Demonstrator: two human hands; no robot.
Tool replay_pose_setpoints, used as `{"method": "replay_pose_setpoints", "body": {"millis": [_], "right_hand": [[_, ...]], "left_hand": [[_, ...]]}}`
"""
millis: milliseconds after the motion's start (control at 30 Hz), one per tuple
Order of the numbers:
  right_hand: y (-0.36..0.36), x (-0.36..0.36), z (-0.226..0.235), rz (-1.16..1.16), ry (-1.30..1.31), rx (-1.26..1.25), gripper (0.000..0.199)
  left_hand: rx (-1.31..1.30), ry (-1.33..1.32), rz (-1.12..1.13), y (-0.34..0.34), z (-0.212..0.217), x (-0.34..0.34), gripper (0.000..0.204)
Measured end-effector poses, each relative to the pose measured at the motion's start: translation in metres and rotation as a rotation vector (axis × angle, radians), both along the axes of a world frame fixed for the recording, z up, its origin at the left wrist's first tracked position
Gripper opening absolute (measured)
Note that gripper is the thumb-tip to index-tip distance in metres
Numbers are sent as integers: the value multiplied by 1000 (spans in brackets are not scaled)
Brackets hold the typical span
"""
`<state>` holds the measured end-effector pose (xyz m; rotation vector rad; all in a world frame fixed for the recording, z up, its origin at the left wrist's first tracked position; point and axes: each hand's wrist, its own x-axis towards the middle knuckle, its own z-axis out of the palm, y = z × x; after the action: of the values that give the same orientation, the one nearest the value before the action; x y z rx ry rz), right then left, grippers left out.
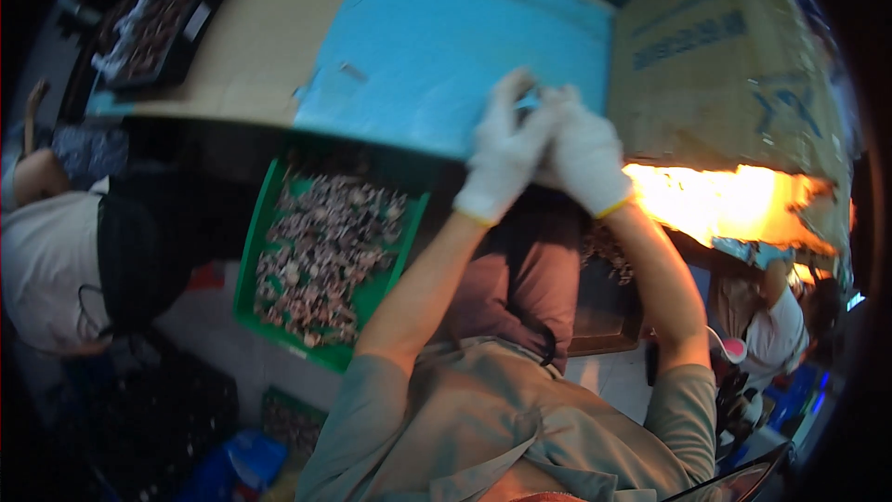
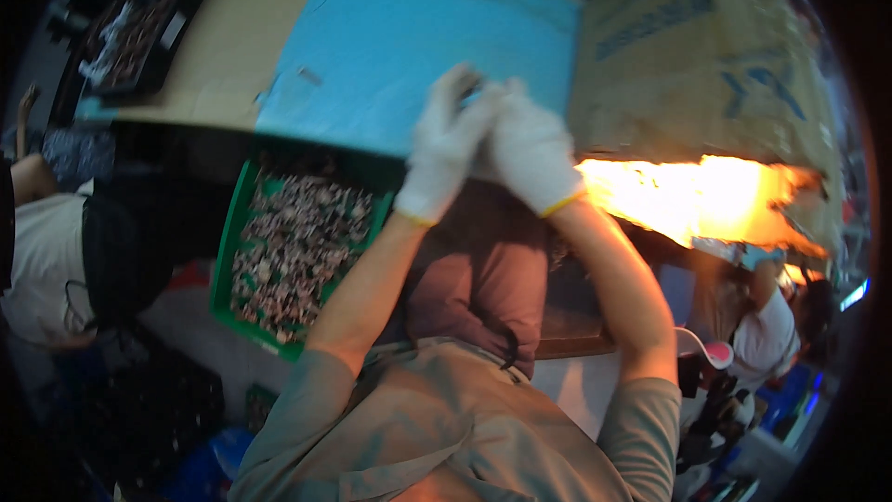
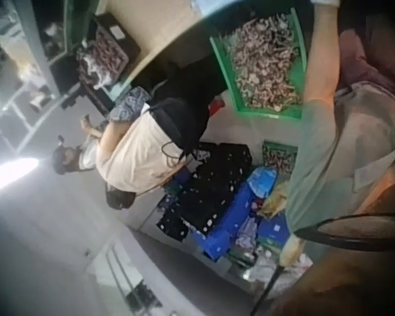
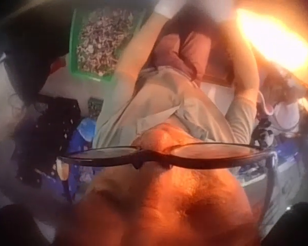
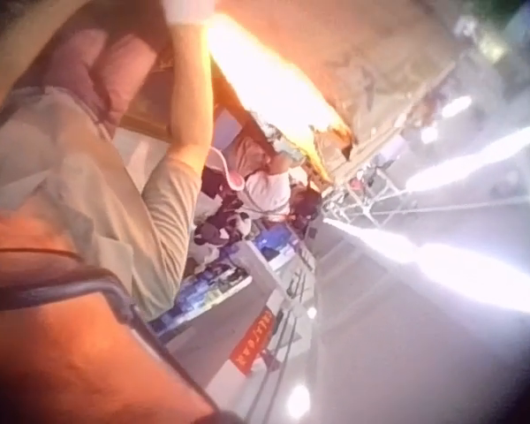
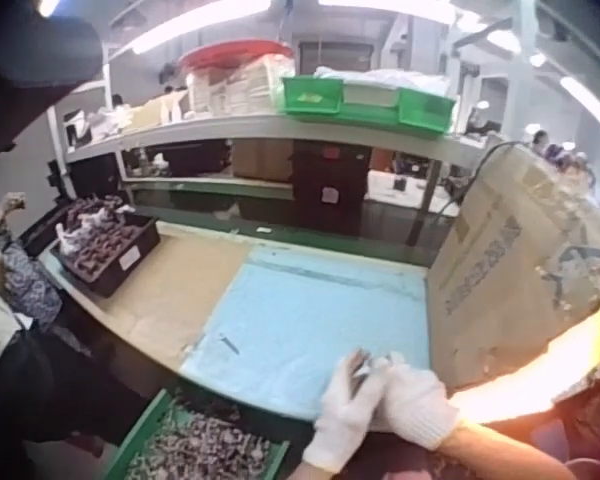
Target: The person inspects and sorts small plastic or rubber parts by hand, using a light box on a factory floor.
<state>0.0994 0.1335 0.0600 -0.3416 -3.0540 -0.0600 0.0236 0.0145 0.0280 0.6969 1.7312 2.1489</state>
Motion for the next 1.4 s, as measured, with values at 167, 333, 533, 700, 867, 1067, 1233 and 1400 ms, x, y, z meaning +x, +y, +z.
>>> {"method": "replay_pose_setpoints", "body": {"millis": [167,333,533,700,867,1067,1233,1400], "right_hand": [[-29,-17,35,-40,-116,-222,46],[-24,-25,7,-152,-99,-244,25],[-27,26,12,168,616,-75,24],[-108,54,14,-84,20,-849,44],[-161,62,-93,-471,342,-1291,44],[-127,135,-82,-438,315,-1137,41],[-22,283,-148,-660,424,-363,19],[57,393,-254,-1626,200,-594,49]], "left_hand": [[111,-210,-94,23,12,2,50],[254,-291,-147,15,-2,1,44],[-213,-21,-87,-27,24,19,50],[-83,-664,-376,-136,-43,39,32],[-538,-81,-215,-166,-42,75,38],[-733,-33,-7,-191,-66,14,45],[-1167,471,-21,-191,-58,4,46],[-809,66,-112,-131,0,31,42]]}}
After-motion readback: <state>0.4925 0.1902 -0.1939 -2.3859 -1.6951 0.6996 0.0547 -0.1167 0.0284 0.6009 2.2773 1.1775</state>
